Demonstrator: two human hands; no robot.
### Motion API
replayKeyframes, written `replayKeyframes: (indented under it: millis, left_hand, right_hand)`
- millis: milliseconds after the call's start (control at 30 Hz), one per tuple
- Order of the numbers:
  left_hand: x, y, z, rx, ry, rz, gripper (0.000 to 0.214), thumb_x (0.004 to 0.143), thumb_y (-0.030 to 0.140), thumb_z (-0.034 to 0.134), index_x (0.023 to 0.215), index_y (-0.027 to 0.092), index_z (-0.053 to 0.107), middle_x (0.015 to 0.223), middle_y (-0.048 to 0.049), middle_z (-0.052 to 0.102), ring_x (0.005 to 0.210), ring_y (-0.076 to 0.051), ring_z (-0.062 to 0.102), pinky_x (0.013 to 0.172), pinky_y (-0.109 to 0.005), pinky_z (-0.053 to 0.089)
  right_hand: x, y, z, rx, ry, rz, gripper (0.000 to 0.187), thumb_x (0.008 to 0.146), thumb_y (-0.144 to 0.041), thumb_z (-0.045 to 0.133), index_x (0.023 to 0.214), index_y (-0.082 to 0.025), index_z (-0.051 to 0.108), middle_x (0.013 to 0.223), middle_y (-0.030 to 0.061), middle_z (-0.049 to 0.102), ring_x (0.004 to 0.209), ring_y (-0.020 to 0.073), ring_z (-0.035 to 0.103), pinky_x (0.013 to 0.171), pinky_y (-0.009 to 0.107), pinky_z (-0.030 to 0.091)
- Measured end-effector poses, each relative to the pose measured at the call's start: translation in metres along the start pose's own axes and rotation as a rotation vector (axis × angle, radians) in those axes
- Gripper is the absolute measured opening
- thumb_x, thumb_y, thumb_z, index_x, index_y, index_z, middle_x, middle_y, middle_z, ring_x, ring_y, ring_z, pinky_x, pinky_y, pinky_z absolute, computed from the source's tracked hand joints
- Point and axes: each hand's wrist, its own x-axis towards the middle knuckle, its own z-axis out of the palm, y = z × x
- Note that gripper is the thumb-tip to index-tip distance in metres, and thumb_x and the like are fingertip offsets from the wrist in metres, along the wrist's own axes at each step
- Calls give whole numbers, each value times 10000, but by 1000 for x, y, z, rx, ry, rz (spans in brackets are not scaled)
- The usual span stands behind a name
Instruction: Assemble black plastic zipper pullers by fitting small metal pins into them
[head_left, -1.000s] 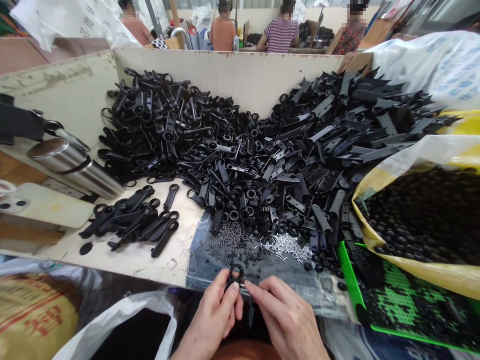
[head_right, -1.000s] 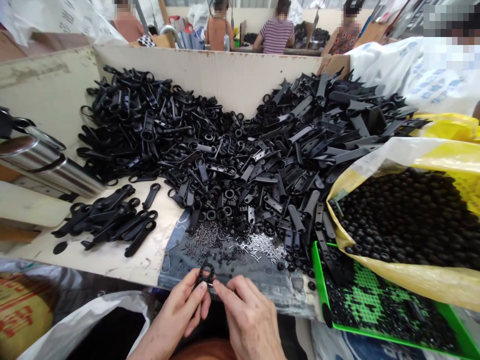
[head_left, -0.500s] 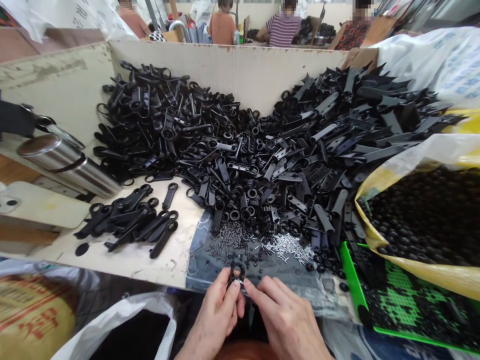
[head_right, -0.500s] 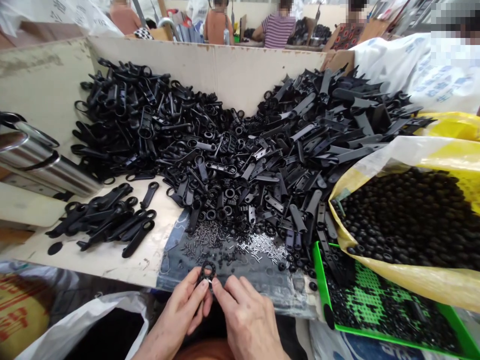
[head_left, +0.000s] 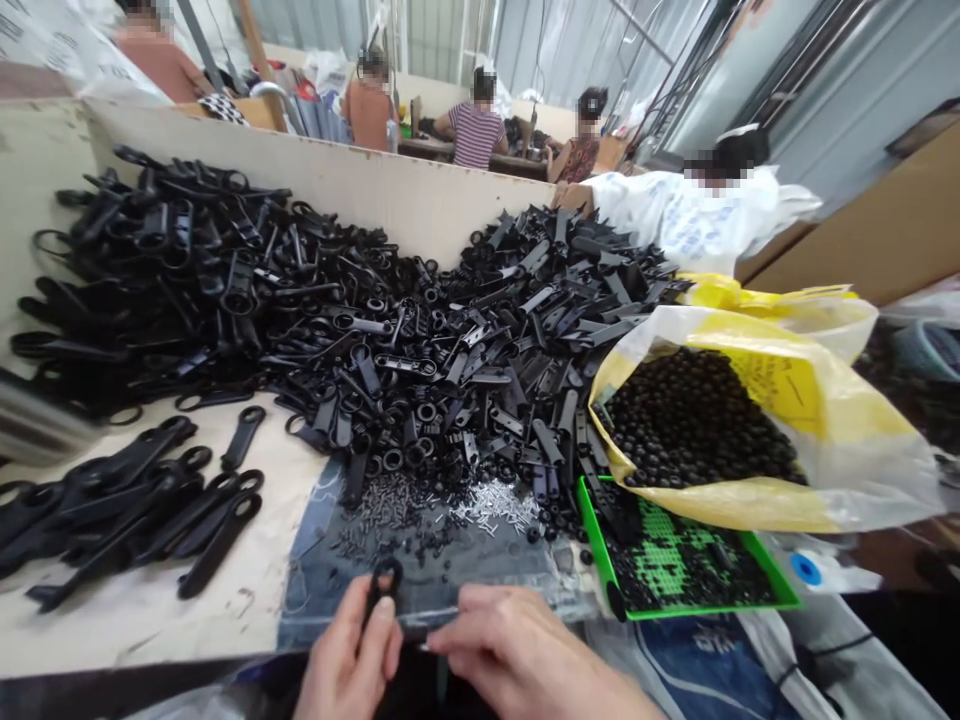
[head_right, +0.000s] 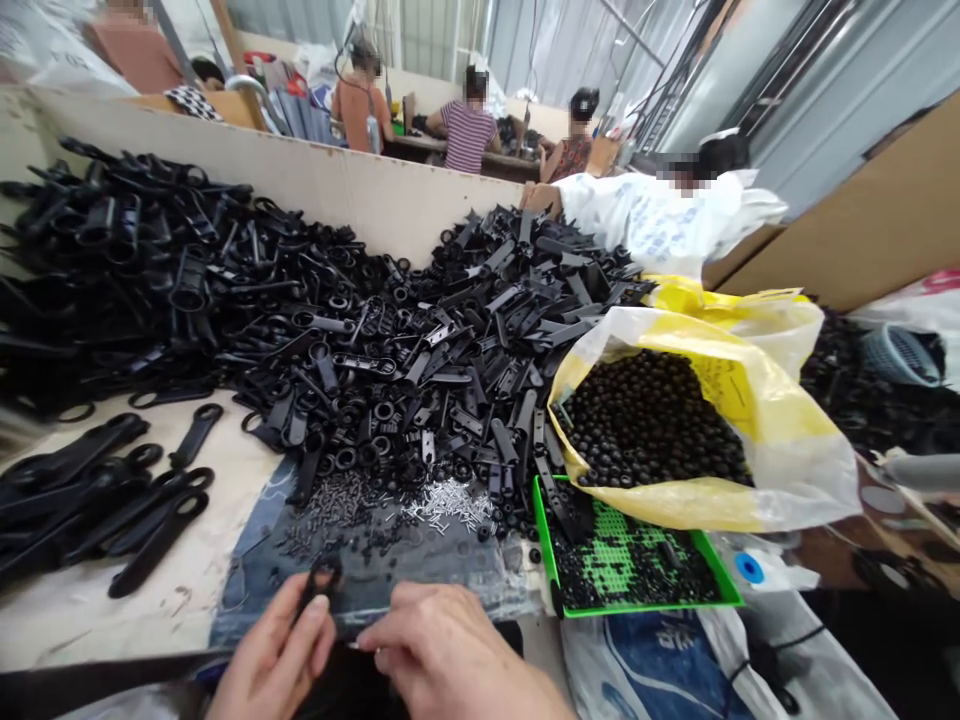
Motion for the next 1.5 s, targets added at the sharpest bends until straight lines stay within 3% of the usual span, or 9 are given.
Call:
replayKeyframes:
  millis: [167, 333, 500, 633, 700, 800, 1000, 1133, 1500]
  left_hand:
    - [-3, 36, 2, -180, -3, -117, 585, 653, 650, 852, 1024, 233, 675, 556, 71, 517, 485, -71, 382, 439, -127, 297]
    - [10, 50, 21, -327, -183, -103, 486, 755, 554, 825, 1037, 186, 681, 615, 48, 595, 431, -46, 371, 444, -169, 274]
    - [20, 50, 15, -571, -294, -168, 387, 852, 347, 706, 1188, 160, 662, 890, -81, 736, 704, -171, 616, 665, -280, 455]
    - [15, 55, 19, -663, -268, -183, 347, 894, 339, 650, 1193, 163, 645, 988, -92, 744, 805, -190, 635, 739, -302, 449]
    - [11, 58, 28, -672, -241, -177, 404, 890, 441, 697, 1197, 182, 644, 1013, -79, 740, 834, -193, 633, 741, -302, 450]
    - [6, 60, 38, -619, -138, -109, 533, 780, 479, 839, 1208, 231, 642, 974, -34, 738, 873, -188, 634, 787, -292, 465]
    - [9, 47, 38, -579, 65, -14, 598, 687, 434, 920, 1176, 248, 630, 941, -12, 744, 954, -194, 663, 890, -296, 490]
    - [14, 28, 39, -681, 102, -69, 718, 627, 436, 958, 1241, 261, 630, 1177, -48, 735, 1148, -227, 643, 972, -312, 485]
    - [12, 21, 27, -754, -179, -114, 414, 721, 477, 906, 1020, 230, 760, 1066, -50, 755, 1062, -208, 638, 962, -311, 490]
  right_hand:
    - [30, 32, -54, 8, 47, 266, 165, 1060, -195, 457, 1141, -236, 595, 908, -8, 693, 772, 161, 670, 709, 262, 506]
    - [92, 59, -53, -170, 98, 309, 230, 948, -168, 611, 1156, -231, 685, 1088, 73, 689, 935, 218, 688, 820, 304, 485]
    - [87, 72, -64, 41, 124, 296, 178, 957, -255, 589, 955, -211, 762, 954, 66, 732, 907, 216, 685, 825, 302, 502]
    - [48, 57, -51, 607, 167, 433, 405, 943, -536, 625, 1046, -165, 753, 649, -17, 586, 477, 99, 429, 450, 204, 346]
    - [32, 40, -23, 1121, 132, 550, 439, 795, -578, 808, 943, -167, 756, 550, -82, 437, 437, 49, 249, 421, 168, 232]
    - [22, 18, 23, 1416, 112, 583, 466, 733, -582, 873, 922, -171, 761, 568, -86, 438, 421, 23, 207, 400, 154, 204]
    - [20, 8, 44, 636, 312, 128, 321, 983, -355, 650, 1274, -242, 728, 1055, 87, 712, 529, 94, 577, 488, 198, 517]
    - [26, 10, 35, 157, 419, -230, 499, 970, -117, 609, 1459, -215, 589, 1042, 95, 759, 775, 184, 754, 665, 225, 628]
    - [29, 2, 40, 226, 507, -275, 328, 1001, -147, 618, 1322, -178, 675, 1032, 105, 783, 892, 195, 788, 743, 211, 654]
